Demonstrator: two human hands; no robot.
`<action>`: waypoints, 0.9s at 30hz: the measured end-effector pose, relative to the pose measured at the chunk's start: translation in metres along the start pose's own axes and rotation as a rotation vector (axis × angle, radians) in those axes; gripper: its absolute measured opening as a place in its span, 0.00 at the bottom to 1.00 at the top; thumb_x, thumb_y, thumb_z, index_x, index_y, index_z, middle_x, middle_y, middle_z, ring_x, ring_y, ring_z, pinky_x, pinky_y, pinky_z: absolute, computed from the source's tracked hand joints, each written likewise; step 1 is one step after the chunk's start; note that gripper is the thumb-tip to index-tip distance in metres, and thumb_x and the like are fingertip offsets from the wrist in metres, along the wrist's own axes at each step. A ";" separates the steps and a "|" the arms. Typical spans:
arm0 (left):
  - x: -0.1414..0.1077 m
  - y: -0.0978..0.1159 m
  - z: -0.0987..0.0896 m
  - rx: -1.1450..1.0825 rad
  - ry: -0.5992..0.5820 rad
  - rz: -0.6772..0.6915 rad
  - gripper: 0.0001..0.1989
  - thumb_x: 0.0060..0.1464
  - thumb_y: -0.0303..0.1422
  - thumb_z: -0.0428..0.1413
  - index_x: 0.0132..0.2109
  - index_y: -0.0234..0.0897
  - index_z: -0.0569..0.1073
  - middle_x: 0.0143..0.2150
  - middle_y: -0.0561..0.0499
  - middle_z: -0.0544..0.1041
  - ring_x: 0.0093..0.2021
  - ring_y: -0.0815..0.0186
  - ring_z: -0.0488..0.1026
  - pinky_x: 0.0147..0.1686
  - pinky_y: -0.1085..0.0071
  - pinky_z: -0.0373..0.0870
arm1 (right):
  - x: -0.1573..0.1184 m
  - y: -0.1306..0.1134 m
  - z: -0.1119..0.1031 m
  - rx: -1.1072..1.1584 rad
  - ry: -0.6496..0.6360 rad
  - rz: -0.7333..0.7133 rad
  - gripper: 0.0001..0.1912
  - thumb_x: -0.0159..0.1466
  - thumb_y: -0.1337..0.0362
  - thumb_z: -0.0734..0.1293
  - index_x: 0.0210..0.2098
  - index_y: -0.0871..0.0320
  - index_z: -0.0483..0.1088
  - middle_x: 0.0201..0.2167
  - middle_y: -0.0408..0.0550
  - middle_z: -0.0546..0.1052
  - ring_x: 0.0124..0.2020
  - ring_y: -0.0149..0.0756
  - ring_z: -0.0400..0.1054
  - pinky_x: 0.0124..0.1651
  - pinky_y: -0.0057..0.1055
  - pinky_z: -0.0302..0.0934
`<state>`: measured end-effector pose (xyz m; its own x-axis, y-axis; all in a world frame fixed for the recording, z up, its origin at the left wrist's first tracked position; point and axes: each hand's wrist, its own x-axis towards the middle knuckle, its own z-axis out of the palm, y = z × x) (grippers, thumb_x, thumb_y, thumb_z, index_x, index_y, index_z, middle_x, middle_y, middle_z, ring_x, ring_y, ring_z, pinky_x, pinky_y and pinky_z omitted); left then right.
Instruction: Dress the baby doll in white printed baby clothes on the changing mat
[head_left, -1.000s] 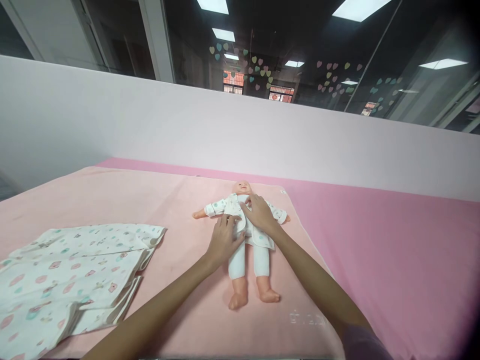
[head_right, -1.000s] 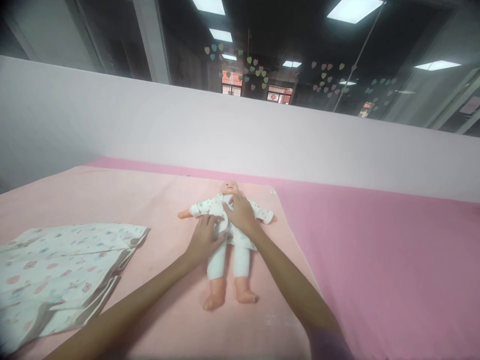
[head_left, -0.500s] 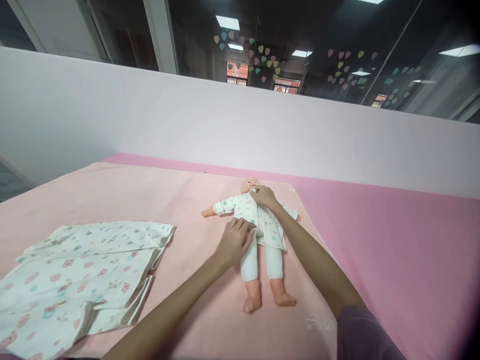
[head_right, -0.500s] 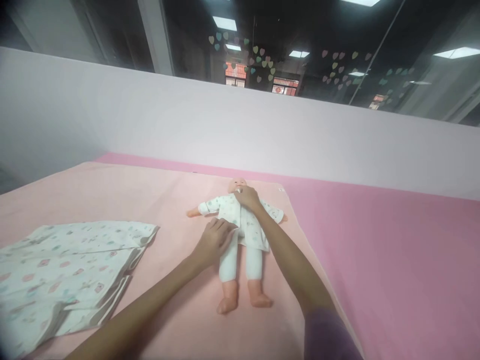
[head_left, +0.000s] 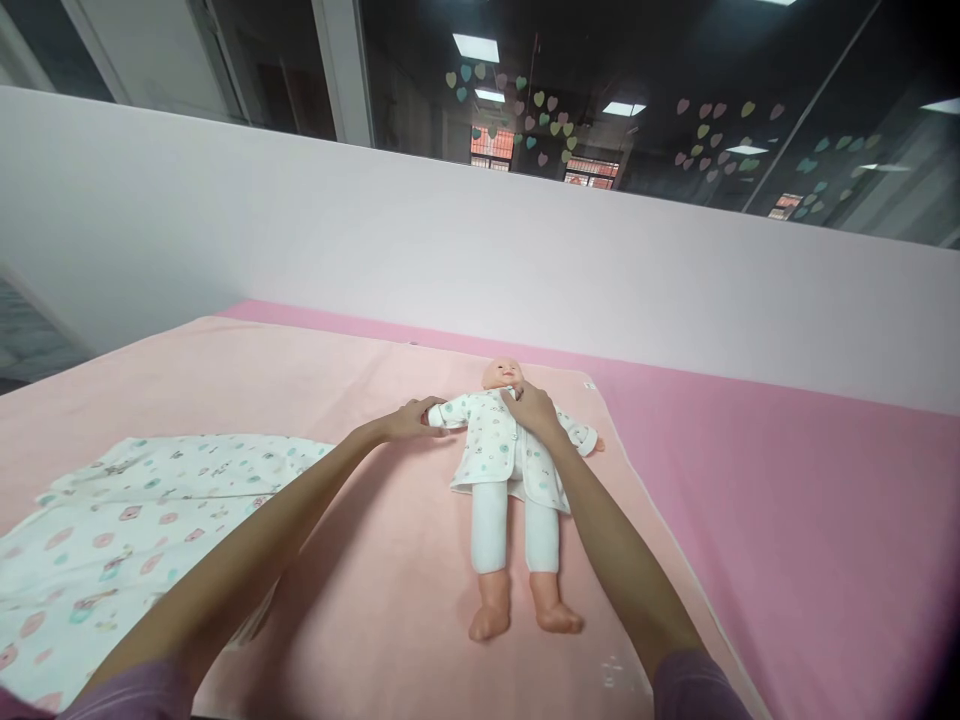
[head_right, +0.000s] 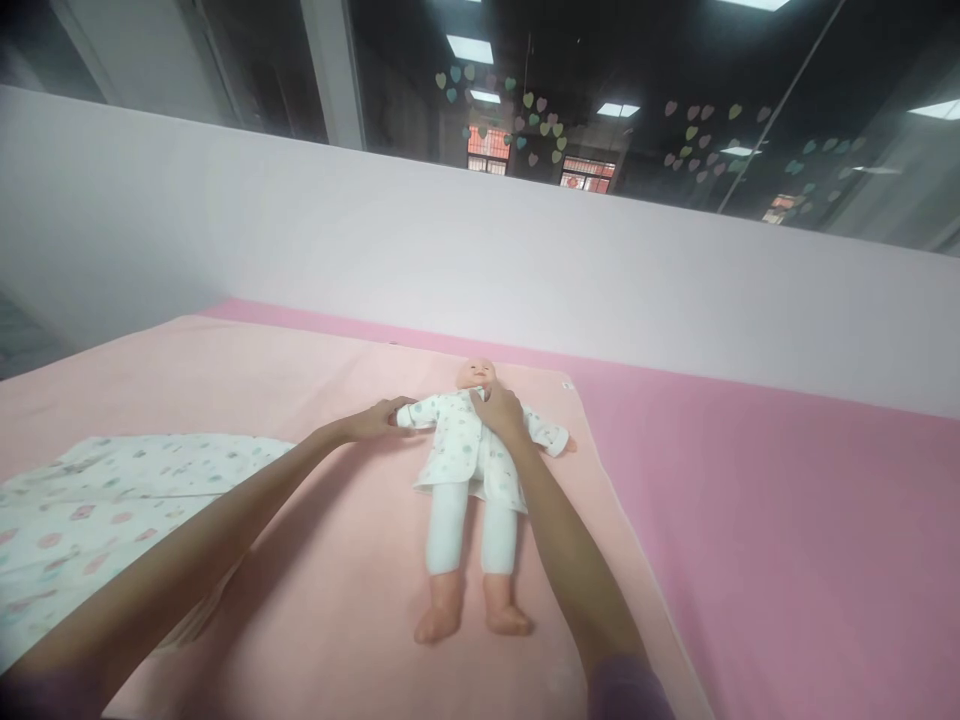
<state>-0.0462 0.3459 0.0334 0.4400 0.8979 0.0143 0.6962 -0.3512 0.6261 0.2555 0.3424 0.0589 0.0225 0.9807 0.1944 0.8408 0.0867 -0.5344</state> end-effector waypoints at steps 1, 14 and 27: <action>0.003 0.002 0.002 0.033 -0.022 0.014 0.40 0.50 0.57 0.64 0.65 0.43 0.73 0.57 0.45 0.81 0.57 0.48 0.76 0.52 0.60 0.74 | -0.001 0.001 0.001 0.004 0.007 0.005 0.17 0.71 0.50 0.63 0.30 0.52 0.60 0.29 0.44 0.74 0.33 0.39 0.66 0.35 0.32 0.51; 0.000 -0.016 -0.001 0.217 -0.041 0.143 0.39 0.66 0.60 0.48 0.75 0.46 0.64 0.52 0.43 0.82 0.55 0.47 0.73 0.55 0.57 0.69 | -0.008 0.003 0.013 0.101 0.044 -0.007 0.16 0.72 0.48 0.62 0.34 0.51 0.61 0.30 0.43 0.74 0.35 0.41 0.69 0.36 0.32 0.53; 0.094 0.046 -0.005 0.067 -0.422 0.126 0.44 0.47 0.44 0.65 0.71 0.45 0.64 0.67 0.45 0.74 0.64 0.51 0.74 0.58 0.62 0.75 | 0.013 0.110 -0.049 0.184 -0.278 0.027 0.24 0.71 0.43 0.64 0.57 0.50 0.75 0.57 0.52 0.79 0.54 0.45 0.74 0.55 0.37 0.66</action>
<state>0.0236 0.4154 0.0675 0.7070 0.6647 -0.2413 0.6515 -0.4795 0.5879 0.3749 0.3559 0.0430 -0.1259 0.9912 -0.0404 0.7297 0.0650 -0.6806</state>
